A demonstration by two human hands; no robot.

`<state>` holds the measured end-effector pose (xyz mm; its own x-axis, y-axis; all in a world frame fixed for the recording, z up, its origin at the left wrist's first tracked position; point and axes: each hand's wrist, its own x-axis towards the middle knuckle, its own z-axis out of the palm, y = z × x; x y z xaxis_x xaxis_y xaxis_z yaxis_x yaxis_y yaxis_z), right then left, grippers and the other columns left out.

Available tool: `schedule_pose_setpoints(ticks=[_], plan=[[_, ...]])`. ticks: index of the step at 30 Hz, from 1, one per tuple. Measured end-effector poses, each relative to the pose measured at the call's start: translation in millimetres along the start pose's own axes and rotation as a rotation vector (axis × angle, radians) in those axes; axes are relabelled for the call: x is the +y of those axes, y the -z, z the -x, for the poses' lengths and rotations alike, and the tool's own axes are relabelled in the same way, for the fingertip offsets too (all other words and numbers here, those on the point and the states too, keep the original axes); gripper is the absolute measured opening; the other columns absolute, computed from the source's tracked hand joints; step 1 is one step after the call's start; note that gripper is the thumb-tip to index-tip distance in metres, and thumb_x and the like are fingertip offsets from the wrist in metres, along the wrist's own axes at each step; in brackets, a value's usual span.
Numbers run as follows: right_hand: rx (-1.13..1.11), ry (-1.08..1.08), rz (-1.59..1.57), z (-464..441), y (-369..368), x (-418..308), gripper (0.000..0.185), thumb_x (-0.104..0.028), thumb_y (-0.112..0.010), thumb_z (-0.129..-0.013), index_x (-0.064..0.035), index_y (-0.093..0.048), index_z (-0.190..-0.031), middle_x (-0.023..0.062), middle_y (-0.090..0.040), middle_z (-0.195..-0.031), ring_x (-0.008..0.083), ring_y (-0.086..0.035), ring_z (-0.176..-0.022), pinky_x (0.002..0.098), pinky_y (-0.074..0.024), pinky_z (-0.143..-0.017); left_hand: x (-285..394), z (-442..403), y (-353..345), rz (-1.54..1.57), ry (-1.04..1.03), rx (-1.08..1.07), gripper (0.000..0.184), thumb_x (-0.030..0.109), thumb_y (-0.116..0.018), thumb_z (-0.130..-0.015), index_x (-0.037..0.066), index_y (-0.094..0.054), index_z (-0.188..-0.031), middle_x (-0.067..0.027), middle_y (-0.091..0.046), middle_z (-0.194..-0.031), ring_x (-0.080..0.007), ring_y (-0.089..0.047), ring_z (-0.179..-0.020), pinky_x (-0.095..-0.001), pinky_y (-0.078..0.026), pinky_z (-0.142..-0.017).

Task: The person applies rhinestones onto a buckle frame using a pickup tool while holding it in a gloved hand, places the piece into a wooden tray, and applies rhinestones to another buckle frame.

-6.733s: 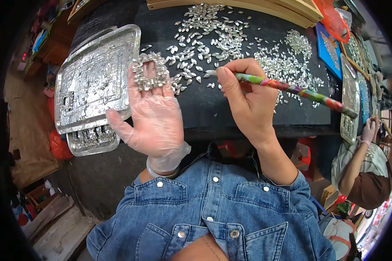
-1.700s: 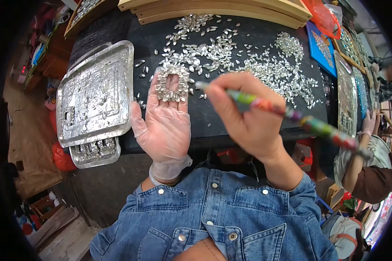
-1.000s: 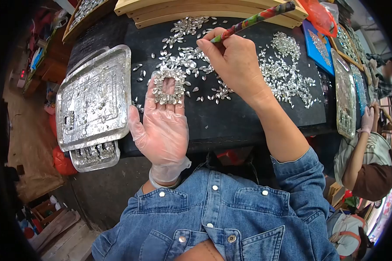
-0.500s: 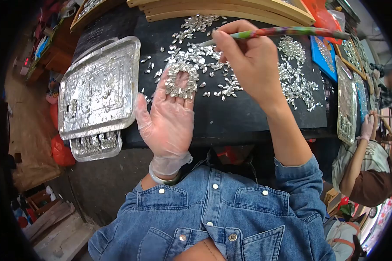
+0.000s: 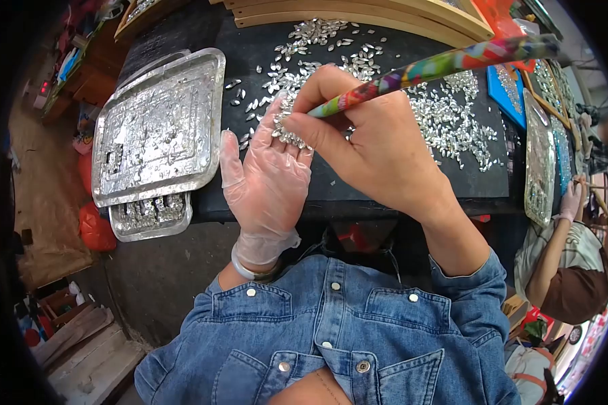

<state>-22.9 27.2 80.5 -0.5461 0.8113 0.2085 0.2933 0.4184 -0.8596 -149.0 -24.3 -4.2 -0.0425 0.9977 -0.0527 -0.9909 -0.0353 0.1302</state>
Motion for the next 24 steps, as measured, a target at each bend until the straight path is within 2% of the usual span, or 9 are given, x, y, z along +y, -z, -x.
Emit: schedule_pose_setpoints(ticks=[3, 7, 18, 22, 24], plan=[[-0.008, 0.000, 0.033, -1.2, -2.7, 0.0, 0.004, -0.004, -0.062, -0.087, -0.0015, -0.059, -0.088, 0.0022, -0.055, -0.079, 0.0095, -0.046, -0.064, 0.0197, -0.0358, -0.059, -0.1, 0.1, 0.1, -0.025, 0.001, 0.010, 0.075, 0.051, -0.026, -0.099, -0.006, -0.018, -0.146, -0.0255, -0.030, -0.146, -0.0298, -0.030, -0.137, -0.0409, -0.018, -0.117], [-0.007, 0.040, 0.135, -2.7, -3.5, 2.3, 0.004, -0.004, -0.063, -0.086, -0.0017, -0.060, -0.086, 0.0016, -0.056, -0.079, 0.0094, -0.045, -0.064, 0.0204, -0.0347, -0.059, -0.8, 0.2, 4.5, 0.018, 0.006, -0.046, 0.067, 0.045, -0.036, -0.100, -0.003, -0.025, -0.145, -0.0221, -0.043, -0.138, -0.0254, -0.042, -0.128, -0.0354, -0.030, -0.110], [0.012, -0.024, 0.106, -1.5, -3.8, -3.2, 0.003, -0.003, -0.062, -0.086, -0.0014, -0.059, -0.085, 0.0014, -0.056, -0.078, 0.0098, -0.044, -0.064, 0.0207, -0.0343, -0.060, -1.1, 0.5, 5.3, 0.017, 0.012, -0.078, 0.067, 0.044, -0.036, -0.100, -0.003, -0.023, -0.146, -0.0222, -0.041, -0.140, -0.0255, -0.041, -0.129, -0.0358, -0.029, -0.111], [0.027, 0.025, 0.115, -2.9, -5.6, 0.1, 0.004, -0.004, -0.062, -0.086, -0.0020, -0.060, -0.084, 0.0016, -0.056, -0.074, 0.0085, -0.045, -0.060, 0.0192, -0.0366, -0.056, -1.5, 0.8, 2.2, 0.016, 0.007, -0.069, 0.067, 0.044, -0.036, -0.100, -0.003, -0.022, -0.146, -0.0226, -0.042, -0.139, -0.0255, -0.042, -0.128, -0.0357, -0.030, -0.110], [0.060, -0.024, 0.063, -4.8, -7.0, 1.8, 0.004, -0.005, -0.062, -0.087, -0.0022, -0.060, -0.084, 0.0019, -0.056, -0.073, 0.0081, -0.046, -0.059, 0.0188, -0.0375, -0.055, -1.3, 0.6, 4.6, 0.048, 0.015, -0.088, 0.067, 0.044, -0.036, -0.100, -0.003, -0.022, -0.146, -0.0227, -0.042, -0.138, -0.0255, -0.043, -0.128, -0.0356, -0.030, -0.110]])
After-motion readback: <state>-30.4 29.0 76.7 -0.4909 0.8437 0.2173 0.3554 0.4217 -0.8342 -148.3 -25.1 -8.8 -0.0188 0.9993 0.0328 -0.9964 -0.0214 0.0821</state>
